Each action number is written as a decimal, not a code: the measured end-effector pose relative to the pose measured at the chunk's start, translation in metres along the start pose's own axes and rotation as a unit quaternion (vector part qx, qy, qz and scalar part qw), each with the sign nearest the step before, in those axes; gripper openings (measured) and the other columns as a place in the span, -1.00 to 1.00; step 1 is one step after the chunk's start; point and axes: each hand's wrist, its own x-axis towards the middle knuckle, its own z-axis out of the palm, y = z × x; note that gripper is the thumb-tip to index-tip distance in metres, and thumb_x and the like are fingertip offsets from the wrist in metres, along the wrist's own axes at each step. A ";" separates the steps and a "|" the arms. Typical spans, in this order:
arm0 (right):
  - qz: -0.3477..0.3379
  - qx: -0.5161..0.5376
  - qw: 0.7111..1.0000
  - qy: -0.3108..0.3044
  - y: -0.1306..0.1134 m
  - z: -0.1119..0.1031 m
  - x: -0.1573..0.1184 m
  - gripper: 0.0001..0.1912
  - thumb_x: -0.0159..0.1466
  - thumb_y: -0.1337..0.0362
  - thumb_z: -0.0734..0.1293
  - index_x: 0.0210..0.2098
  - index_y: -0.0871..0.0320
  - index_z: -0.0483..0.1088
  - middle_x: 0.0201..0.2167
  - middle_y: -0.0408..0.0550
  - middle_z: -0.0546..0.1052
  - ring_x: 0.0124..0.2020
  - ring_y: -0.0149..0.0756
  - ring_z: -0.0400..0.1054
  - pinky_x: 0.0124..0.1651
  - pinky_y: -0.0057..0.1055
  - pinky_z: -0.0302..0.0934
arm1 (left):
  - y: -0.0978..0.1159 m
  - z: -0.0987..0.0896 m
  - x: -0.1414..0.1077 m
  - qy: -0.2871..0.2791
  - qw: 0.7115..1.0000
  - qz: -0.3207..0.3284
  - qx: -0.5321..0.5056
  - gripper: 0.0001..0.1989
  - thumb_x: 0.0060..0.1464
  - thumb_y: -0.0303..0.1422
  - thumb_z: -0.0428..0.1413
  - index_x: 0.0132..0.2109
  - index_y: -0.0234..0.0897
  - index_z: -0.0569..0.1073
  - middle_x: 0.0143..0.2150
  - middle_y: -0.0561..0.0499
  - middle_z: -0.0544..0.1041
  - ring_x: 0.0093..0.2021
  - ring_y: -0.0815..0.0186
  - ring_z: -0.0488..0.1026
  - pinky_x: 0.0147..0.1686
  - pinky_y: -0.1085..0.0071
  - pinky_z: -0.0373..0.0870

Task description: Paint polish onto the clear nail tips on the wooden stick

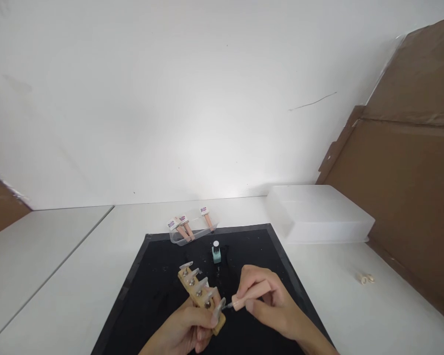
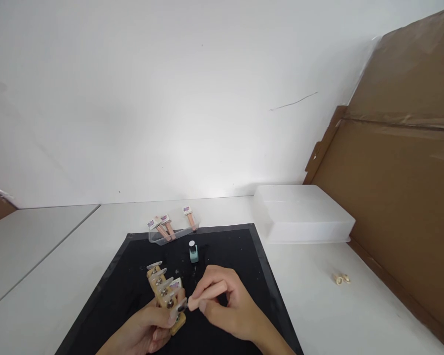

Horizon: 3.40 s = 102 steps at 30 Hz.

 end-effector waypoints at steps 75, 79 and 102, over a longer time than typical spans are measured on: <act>0.025 -0.151 0.988 0.022 0.002 -0.001 0.002 -0.78 0.04 0.57 0.21 -0.58 0.14 0.31 -0.58 -0.15 0.40 -0.59 -0.41 0.20 -0.57 -0.48 0.03 | 0.001 0.014 -0.004 0.026 0.968 0.053 0.245 -0.82 -0.28 -0.46 0.17 -0.47 -0.28 0.30 -0.62 0.21 0.33 -0.72 0.54 0.19 -0.74 0.57 0.24; -0.016 -0.098 0.995 -0.033 0.001 0.000 0.000 -0.81 0.08 0.49 0.26 -0.59 0.13 0.34 -0.54 -0.11 0.48 -0.56 -0.38 0.26 -0.51 -0.44 0.12 | 0.003 0.014 -0.005 0.021 0.969 0.055 0.241 -0.81 -0.28 -0.44 0.19 -0.46 -0.29 0.31 -0.62 0.21 0.33 -0.73 0.55 0.20 -0.73 0.57 0.24; 0.052 -0.019 0.996 0.069 -0.004 0.000 0.005 -0.74 0.14 0.38 0.31 -0.67 0.15 0.35 -0.53 -0.12 0.42 -0.52 -0.37 0.27 -0.48 -0.44 0.10 | 0.002 0.012 -0.011 0.018 0.978 0.061 0.199 -0.80 -0.30 -0.42 0.20 -0.47 -0.29 0.30 -0.66 0.18 0.35 -0.78 0.56 0.15 -0.78 0.58 0.16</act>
